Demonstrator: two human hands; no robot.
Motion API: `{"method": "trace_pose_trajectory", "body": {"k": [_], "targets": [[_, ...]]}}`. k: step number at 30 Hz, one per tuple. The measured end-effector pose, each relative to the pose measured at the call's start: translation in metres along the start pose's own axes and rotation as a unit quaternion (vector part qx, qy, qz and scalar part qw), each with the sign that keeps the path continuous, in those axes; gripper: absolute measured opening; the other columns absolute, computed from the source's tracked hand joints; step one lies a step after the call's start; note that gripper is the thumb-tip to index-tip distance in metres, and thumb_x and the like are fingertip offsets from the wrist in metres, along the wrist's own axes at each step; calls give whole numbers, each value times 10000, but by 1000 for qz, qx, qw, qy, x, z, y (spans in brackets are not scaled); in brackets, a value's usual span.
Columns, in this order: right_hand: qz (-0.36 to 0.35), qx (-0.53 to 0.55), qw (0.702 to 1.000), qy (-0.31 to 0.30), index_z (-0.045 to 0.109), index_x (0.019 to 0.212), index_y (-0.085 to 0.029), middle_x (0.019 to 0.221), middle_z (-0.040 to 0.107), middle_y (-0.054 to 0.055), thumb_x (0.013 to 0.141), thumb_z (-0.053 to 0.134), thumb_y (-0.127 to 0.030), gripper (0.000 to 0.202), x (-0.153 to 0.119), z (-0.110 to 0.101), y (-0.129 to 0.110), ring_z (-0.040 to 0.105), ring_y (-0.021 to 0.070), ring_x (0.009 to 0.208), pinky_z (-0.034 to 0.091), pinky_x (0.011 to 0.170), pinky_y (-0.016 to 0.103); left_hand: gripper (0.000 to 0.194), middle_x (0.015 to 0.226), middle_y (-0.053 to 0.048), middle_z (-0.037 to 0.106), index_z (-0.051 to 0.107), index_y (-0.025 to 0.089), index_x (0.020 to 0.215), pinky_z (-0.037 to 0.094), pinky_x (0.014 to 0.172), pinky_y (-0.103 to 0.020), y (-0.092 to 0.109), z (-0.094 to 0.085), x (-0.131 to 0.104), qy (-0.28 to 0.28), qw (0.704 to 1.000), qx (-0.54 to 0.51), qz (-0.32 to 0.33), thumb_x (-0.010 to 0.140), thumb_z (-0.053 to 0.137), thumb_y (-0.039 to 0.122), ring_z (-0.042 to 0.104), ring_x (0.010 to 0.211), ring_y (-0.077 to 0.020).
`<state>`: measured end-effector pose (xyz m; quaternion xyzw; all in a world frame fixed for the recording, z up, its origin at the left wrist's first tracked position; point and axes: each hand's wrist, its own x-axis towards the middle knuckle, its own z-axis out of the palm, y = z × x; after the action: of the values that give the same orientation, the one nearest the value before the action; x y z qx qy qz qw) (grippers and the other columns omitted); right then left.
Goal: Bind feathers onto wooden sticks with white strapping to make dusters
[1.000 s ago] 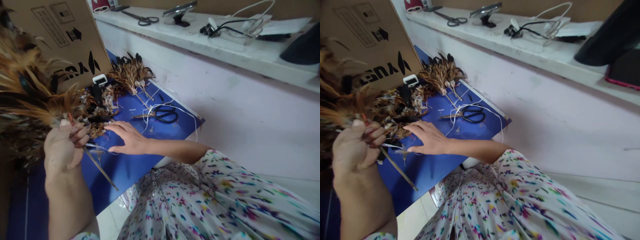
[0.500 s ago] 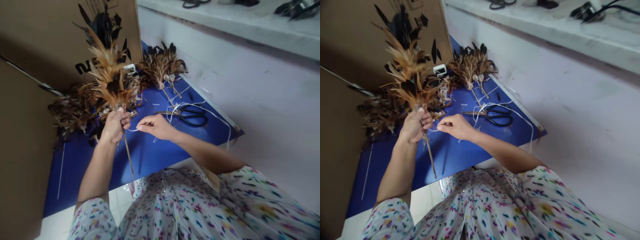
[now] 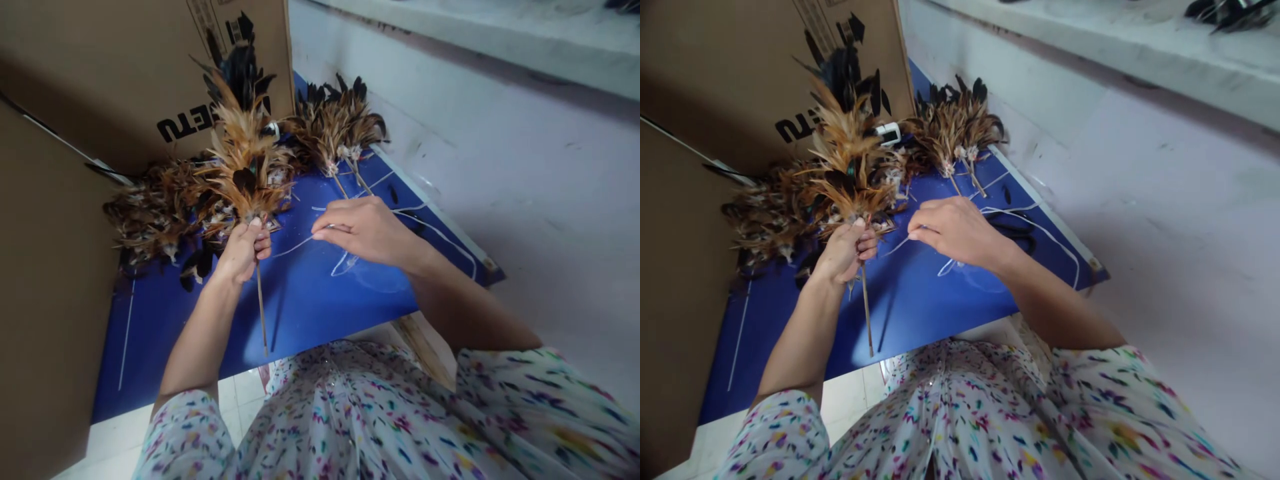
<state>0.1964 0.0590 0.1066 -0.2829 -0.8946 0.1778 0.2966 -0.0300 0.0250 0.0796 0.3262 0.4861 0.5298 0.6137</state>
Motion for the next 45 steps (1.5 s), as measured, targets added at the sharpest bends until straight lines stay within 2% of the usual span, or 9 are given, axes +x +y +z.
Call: {"method": "trace_pose_trajectory", "body": {"k": [5,12,19,25,33,40,45], "targets": [[-30,-20,999,-41,730,869,-175,835,679,22,887,542,-230,196,22,9,-1,597,128,762,385,703,255,342,581,81,305,438,169,739,164,376,-121,-7,6,0,-19,999,25,-26,759,715,369,237,434,-22],[-25,-39,998,-31,725,878,-173,868,671,21,872,561,-248,180,41,26,3,570,131,783,338,701,257,368,556,78,278,409,159,627,169,375,-130,-12,15,-4,-31,997,55,-42,807,659,361,218,422,-19],[2,-46,999,0,684,867,-163,826,661,22,874,528,-247,178,38,32,2,538,129,737,312,670,255,322,577,69,332,467,146,703,170,379,-126,-12,17,-5,-37,996,43,-67,793,682,368,226,422,-14],[26,-27,999,39,647,856,-161,800,659,12,866,522,-236,146,34,37,5,546,118,705,322,647,241,389,564,80,328,437,156,706,170,378,-120,-15,16,-5,-47,996,39,-73,750,726,413,239,418,-10],[63,-40,995,62,626,875,-172,732,639,6,887,493,-271,166,31,50,2,526,119,654,307,617,246,490,582,93,268,412,166,704,161,394,-120,-19,11,-5,-113,991,32,-67,656,791,473,219,442,-7],[80,-59,991,84,623,875,-169,725,631,9,901,476,-287,191,30,56,0,513,118,646,304,619,254,539,565,95,275,376,168,662,180,398,-125,-18,14,-6,-116,990,39,-65,623,811,484,238,446,-3],[81,-65,989,101,620,878,-161,747,643,20,914,464,-280,199,28,63,-1,527,118,654,325,635,256,515,578,80,330,387,165,672,180,398,-127,-18,15,-6,-106,991,43,-71,631,812,452,264,449,-6]]}}
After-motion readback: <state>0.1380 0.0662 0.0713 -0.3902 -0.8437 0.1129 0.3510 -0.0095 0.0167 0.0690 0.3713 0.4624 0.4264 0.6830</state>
